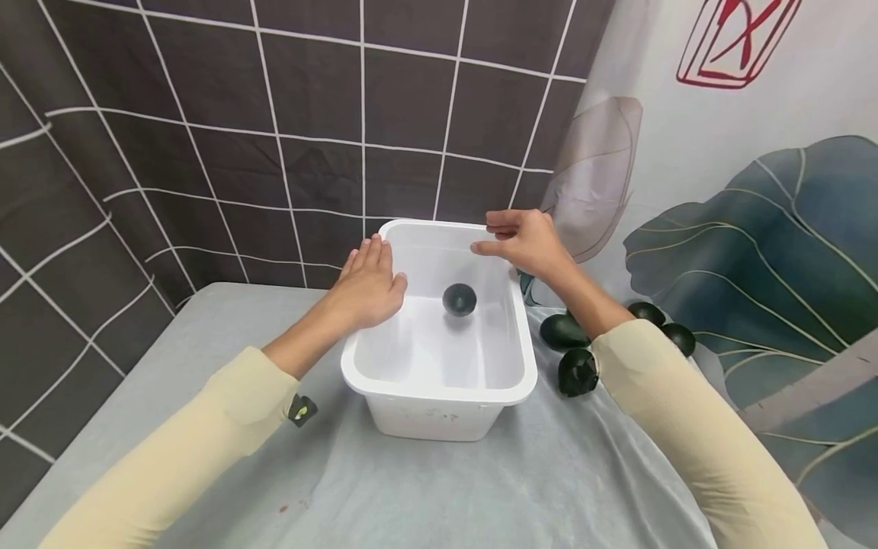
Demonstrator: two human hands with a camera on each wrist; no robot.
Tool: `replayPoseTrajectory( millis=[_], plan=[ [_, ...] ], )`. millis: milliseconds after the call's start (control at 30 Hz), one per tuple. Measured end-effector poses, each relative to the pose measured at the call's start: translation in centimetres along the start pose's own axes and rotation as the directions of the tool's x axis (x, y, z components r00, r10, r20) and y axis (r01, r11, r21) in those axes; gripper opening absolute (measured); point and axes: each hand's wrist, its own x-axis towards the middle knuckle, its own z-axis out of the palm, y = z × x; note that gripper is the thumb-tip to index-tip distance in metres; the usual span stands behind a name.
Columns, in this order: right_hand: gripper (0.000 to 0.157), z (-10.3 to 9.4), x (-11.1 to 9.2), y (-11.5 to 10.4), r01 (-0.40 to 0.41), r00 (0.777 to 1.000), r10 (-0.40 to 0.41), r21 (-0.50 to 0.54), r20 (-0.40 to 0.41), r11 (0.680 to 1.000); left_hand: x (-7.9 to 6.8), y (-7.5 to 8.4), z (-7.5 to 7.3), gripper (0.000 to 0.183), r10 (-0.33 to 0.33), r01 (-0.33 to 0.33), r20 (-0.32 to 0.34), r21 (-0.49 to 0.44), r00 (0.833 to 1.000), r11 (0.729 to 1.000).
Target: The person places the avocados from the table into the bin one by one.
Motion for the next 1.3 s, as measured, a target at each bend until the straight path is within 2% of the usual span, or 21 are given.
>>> replayPoseTrajectory(
  millis=[367, 533, 800, 1000, 1300],
  plan=[
    [0.066, -1.0, -1.2, 0.8, 0.006, 1.0, -0.006, 0.025, -0.028, 1.0, 0.1, 0.1, 0.1, 0.081, 0.002, -0.003, 0.007, 0.008, 1.0, 1.0],
    [0.063, -1.5, -2.0, 1.4, -0.016, 0.999, 0.018, 0.045, -0.047, 0.999, 0.0, 0.2, 0.0, 0.081, 0.01, -0.01, 0.011, 0.0, 1.0, 1.0],
    [0.067, -2.2, -3.6, 2.4, -0.042, 0.998, 0.043, 0.034, -0.037, 0.999, -0.1, 0.1, -0.2, 0.081, 0.003, -0.003, 0.024, -0.009, 1.0, 1.0],
    [0.066, -2.4, -4.6, 3.1, -0.06, 0.996, 0.063, 0.051, -0.061, 0.997, -0.1, 0.1, -0.2, 0.081, 0.013, -0.013, 0.019, -0.01, 1.0, 1.0],
    [0.066, -2.3, -5.6, 4.1, -0.061, 0.997, 0.063, 0.056, -0.038, 0.997, -0.3, -0.1, -0.3, 0.081, 0.007, -0.007, 0.021, -0.008, 1.0, 1.0]
  ],
)
